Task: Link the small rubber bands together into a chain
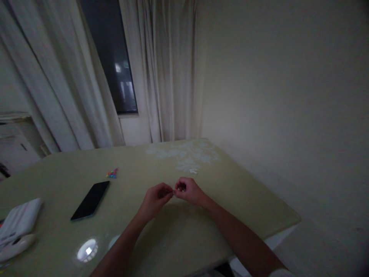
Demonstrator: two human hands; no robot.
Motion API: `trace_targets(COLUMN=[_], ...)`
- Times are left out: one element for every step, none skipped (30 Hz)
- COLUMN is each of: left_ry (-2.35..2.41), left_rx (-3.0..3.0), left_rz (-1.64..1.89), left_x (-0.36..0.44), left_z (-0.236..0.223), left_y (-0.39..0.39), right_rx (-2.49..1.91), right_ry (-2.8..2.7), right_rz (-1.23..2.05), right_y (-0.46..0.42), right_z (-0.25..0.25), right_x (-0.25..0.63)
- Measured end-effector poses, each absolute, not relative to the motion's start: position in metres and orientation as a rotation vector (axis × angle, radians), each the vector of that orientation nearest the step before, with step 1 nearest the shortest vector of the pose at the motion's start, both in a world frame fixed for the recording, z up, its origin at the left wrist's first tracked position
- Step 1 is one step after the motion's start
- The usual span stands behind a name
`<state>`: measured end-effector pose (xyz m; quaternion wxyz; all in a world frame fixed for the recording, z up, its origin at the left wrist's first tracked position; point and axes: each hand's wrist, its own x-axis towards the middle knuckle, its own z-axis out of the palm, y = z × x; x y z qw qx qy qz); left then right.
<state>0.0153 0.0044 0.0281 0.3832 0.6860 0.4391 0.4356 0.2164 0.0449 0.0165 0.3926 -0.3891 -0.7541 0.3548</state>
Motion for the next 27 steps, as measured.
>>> trace_targets(left_ry=[1.104, 1.099, 1.091, 1.082, 1.072, 1.063, 1.057, 1.054, 1.055, 1.054, 1.057, 1.065, 1.076, 1.090, 1.103, 1.116, 1.126, 1.138, 1.156, 1.171, 1.184, 1.191, 1.193, 1.192, 1.192, 1.196, 1.201], left_rx=[1.704, 1.672, 1.627, 1.583, 1.542, 1.503, 1.468, 1.442, 1.426, 1.406, 1.384, 1.361, 1.341, 1.319, 1.298, 1.278, 1.262, 1.247, 1.232, 1.218, 1.207, 1.202, 1.202, 1.202, 1.203, 1.210, 1.223], left_rz=[1.139, 1.153, 1.173, 1.192, 1.210, 1.227, 1.242, 1.252, 1.259, 1.264, 1.270, 1.281, 1.297, 1.319, 1.347, 1.378, 1.409, 1.436, 1.458, 1.475, 1.487, 1.493, 1.496, 1.498, 1.498, 1.496, 1.488], left_x=[0.018, 0.020, 0.022, 0.024, 0.025, 0.026, 0.026, 0.027, 0.027, 0.027, 0.027, 0.026, 0.025, 0.022, 0.019, 0.016, 0.012, 0.009, 0.005, 0.003, 0.000, -0.001, -0.001, -0.001, -0.001, -0.001, 0.000], left_z=[0.027, 0.026, 0.026, 0.026, 0.025, 0.025, 0.026, 0.026, 0.026, 0.026, 0.027, 0.028, 0.029, 0.031, 0.033, 0.035, 0.037, 0.039, 0.040, 0.042, 0.043, 0.043, 0.043, 0.043, 0.042, 0.041, 0.041], left_y=[0.004, 0.003, 0.002, 0.001, 0.000, -0.001, -0.001, -0.001, -0.001, -0.001, 0.000, 0.000, 0.001, 0.002, 0.003, 0.003, 0.004, 0.004, 0.005, 0.005, 0.005, 0.006, 0.007, 0.007, 0.008, 0.009, 0.009], right_rx=[-0.977, -0.967, -0.960, -0.953, -0.947, -0.940, -0.933, -0.924, -0.913, -0.902, -0.892, -0.887, -0.891, -0.904, -0.927, -0.958, -0.992, -1.021, -1.042, -1.054, -1.061, -1.068, -1.078, -1.096, -1.120, -1.148, -1.175], right_ry=[-1.909, -1.904, -1.900, -1.898, -1.898, -1.903, -1.909, -1.918, -1.927, -1.937, -1.946, -1.953, -1.956, -1.959, -1.965, -1.978, -2.000, -2.034, -2.076, -2.123, -2.169, -2.211, -2.246, -2.271, -2.286, -2.296, -2.301], right_rz=[0.854, 0.811, 0.770, 0.734, 0.704, 0.680, 0.662, 0.653, 0.649, 0.649, 0.650, 0.650, 0.647, 0.640, 0.629, 0.616, 0.599, 0.582, 0.564, 0.545, 0.524, 0.504, 0.487, 0.473, 0.464, 0.458, 0.451], right_y=[0.045, 0.044, 0.044, 0.043, 0.042, 0.040, 0.039, 0.038, 0.036, 0.036, 0.036, 0.037, 0.039, 0.042, 0.046, 0.049, 0.053, 0.056, 0.058, 0.060, 0.062, 0.063, 0.064, 0.064, 0.064, 0.064, 0.065], right_z=[0.016, 0.016, 0.017, 0.017, 0.018, 0.020, 0.021, 0.022, 0.023, 0.024, 0.024, 0.023, 0.022, 0.020, 0.018, 0.015, 0.012, 0.010, 0.007, 0.005, 0.003, 0.001, 0.000, 0.000, -0.001, -0.001, 0.000], right_x=[0.216, 0.215, 0.215, 0.215, 0.215, 0.214, 0.214, 0.214, 0.214, 0.213, 0.213, 0.213, 0.214, 0.214, 0.214, 0.213, 0.213, 0.212, 0.211, 0.210, 0.208, 0.207, 0.205, 0.204, 0.203, 0.202, 0.201])
